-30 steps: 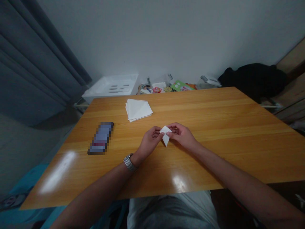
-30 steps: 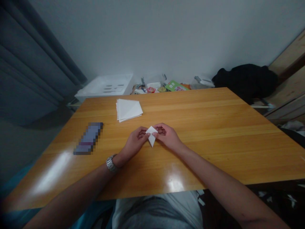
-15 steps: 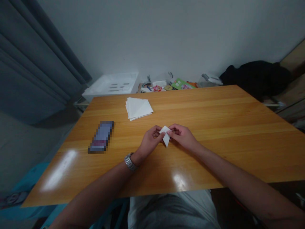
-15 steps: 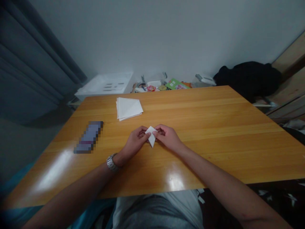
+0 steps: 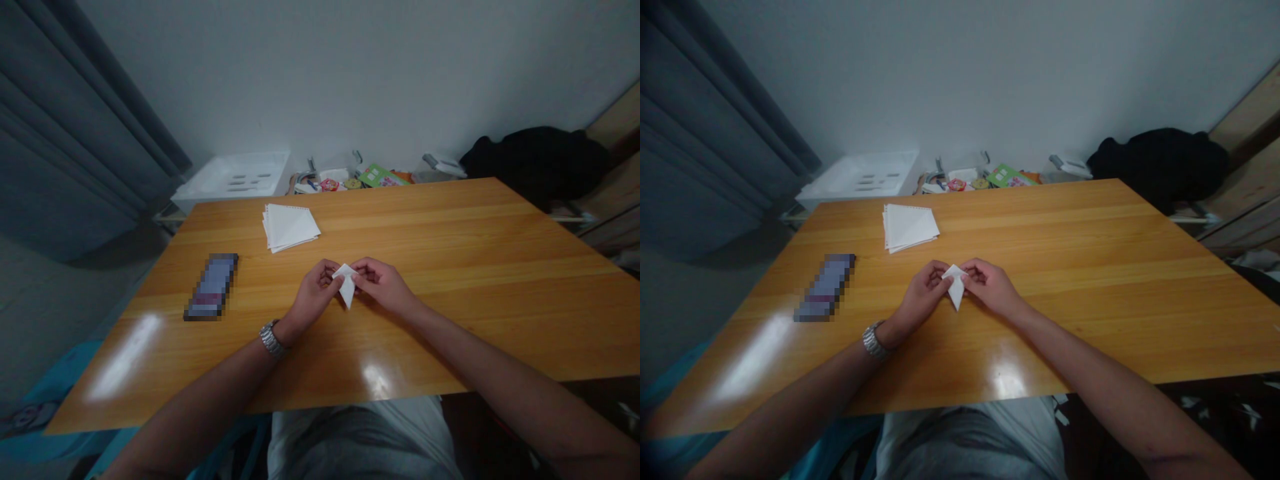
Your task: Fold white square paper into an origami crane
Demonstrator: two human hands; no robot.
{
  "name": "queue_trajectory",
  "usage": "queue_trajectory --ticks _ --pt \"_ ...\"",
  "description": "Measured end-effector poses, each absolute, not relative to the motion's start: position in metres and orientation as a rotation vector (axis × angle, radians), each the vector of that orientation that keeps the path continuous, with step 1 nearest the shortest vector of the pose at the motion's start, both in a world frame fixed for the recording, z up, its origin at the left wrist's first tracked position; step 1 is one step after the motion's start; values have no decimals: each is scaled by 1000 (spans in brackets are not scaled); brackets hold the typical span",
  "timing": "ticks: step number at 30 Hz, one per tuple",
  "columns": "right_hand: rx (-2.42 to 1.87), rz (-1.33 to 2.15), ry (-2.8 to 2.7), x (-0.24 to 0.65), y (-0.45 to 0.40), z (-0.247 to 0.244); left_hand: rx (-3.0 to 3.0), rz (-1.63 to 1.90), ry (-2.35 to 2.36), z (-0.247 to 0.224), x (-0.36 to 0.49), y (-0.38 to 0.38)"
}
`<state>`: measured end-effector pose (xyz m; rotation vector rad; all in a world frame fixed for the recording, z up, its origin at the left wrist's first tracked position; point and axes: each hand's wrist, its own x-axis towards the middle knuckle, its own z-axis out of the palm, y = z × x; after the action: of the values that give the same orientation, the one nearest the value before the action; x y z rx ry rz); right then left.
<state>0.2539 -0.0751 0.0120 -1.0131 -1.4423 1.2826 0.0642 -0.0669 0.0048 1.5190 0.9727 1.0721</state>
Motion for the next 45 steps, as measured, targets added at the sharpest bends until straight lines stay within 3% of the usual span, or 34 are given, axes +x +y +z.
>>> queue_trajectory --ticks 13,26,45 --pt "-1044 1162 -1484 256 -75 12 1567 1077 952 15 64 -70" --pt "-953 1413 -1414 254 -78 17 1724 1108 1021 18 59 -73" --pt "-959 1475 -1331 253 -76 18 1578 1133 998 20 62 -71"
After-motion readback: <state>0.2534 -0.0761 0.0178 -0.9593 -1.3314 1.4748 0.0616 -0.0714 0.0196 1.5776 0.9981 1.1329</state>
